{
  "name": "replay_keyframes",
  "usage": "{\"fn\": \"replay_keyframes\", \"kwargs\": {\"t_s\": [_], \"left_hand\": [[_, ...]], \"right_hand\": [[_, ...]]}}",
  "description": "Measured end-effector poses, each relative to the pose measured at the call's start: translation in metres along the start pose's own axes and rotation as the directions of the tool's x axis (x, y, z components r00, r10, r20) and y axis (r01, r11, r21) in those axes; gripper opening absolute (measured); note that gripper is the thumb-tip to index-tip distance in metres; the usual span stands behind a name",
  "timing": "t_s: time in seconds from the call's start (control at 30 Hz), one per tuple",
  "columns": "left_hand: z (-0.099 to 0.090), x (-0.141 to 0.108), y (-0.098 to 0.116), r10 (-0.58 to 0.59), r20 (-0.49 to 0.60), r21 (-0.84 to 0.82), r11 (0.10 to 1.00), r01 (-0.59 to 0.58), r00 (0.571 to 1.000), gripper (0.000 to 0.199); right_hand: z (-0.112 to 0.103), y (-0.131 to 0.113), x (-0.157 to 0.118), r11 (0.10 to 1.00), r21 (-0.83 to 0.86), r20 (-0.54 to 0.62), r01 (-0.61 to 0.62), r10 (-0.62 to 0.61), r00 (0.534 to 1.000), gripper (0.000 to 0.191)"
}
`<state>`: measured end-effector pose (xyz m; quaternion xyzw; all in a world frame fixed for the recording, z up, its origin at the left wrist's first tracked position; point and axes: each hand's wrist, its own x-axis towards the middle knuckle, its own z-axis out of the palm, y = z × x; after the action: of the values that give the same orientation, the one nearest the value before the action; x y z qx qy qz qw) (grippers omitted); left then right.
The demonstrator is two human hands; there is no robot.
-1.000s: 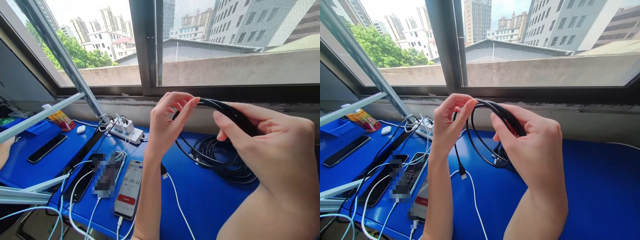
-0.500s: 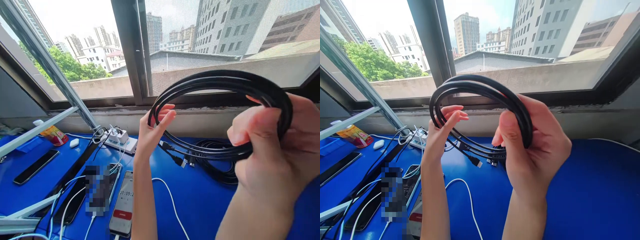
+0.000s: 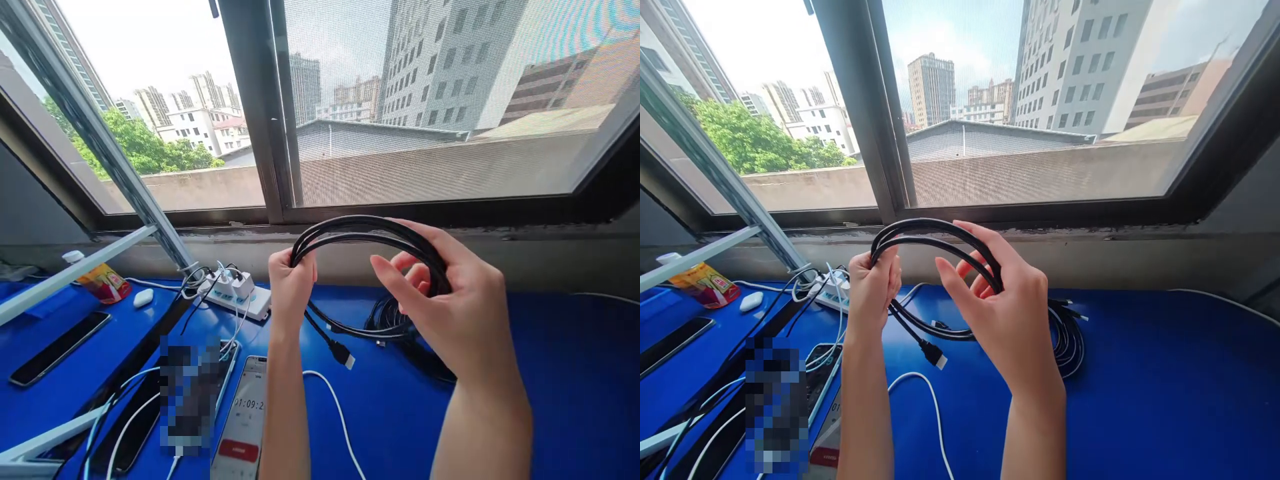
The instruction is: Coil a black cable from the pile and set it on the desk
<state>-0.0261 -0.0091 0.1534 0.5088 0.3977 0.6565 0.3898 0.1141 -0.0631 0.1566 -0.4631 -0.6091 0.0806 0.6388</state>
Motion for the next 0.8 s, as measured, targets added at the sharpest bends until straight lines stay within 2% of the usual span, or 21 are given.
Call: {"fn": "replay_keyframes", "kwargs": {"t_s": [0.13,0.33,0.47,0.57,0.7,0.77,0.8], "left_hand": [[0.007,-0.003,0.001,-0.028,0.046,-0.023,0.999,0.029,0.999,0.064],[0.008,-0.004,0.002,-0.096,0.158,0.014,0.995,0.095,0.983,0.053],[0.005,-0.002,-0.003,-0.199,0.233,0.211,0.966,0.15,0.952,0.036],[0.003,0.0,-0.009,-0.286,0.23,0.409,0.896,0.174,0.93,0.038],[0.003,0.0,-0.015,-0.383,0.263,0.528,0.825,0.2,0.885,0.048],[0.006,-0.002,-0.016,-0.428,0.341,0.517,0.829,0.213,0.837,0.053],[0.008,-0.003,-0.015,-0.464,0.394,0.504,0.831,0.236,0.793,0.055]], "right_hand": [[0.002,-0.016,-0.007,1.0,0.026,-0.059,0.012,-0.011,0.998,0.037],[-0.001,-0.017,-0.002,0.971,0.221,-0.097,-0.093,0.116,0.988,0.025],[-0.003,-0.012,0.002,0.946,0.272,-0.071,-0.176,0.202,0.977,0.028],[0.001,-0.015,-0.001,0.942,0.288,-0.062,-0.173,0.199,0.978,0.027],[0.011,-0.025,-0.008,0.929,0.36,-0.17,-0.088,0.158,0.973,0.019],[0.016,-0.031,-0.012,0.903,0.428,-0.245,-0.039,0.157,0.957,0.018],[0.017,-0.033,-0.013,0.888,0.459,-0.278,-0.012,0.156,0.948,0.018]]}}
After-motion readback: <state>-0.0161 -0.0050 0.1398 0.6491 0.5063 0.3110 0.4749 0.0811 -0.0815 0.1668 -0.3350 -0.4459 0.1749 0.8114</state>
